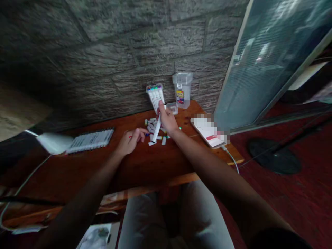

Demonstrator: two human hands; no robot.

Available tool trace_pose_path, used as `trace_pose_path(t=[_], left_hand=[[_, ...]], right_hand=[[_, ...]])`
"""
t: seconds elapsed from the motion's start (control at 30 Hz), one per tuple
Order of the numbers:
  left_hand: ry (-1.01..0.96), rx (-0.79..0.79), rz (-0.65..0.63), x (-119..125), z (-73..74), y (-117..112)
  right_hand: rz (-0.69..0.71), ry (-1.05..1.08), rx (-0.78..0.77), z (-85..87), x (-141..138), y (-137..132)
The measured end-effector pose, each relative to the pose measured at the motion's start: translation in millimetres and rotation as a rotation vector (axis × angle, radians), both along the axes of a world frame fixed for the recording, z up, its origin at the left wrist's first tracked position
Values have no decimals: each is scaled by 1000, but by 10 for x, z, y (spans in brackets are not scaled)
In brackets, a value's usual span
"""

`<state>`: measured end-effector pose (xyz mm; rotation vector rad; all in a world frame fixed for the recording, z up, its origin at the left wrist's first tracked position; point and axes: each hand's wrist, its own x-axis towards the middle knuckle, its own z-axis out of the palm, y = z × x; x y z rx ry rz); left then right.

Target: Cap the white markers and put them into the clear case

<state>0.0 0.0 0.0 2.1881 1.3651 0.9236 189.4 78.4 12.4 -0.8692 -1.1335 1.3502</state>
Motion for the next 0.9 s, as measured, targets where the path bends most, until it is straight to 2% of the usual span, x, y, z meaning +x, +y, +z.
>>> trace_pose_path(t=[0.23,0.47,0.67,0.8,0.9], left_hand=[[25,53,60,47,37,-31],[-28,119,79,49,-32,21],[-34,181,95,7,-118,73],[-48,152,51,21,-106,58],[-31,126,72,31,-72,29]], right_hand=[[75,-33,-81,3,-48,-52],[135,104,-158,16,-24,-20],[107,111,-192,-22,-32,-9],[113,122,-209,-29,-34,-2],[95,176,-219,-2,-17,5]])
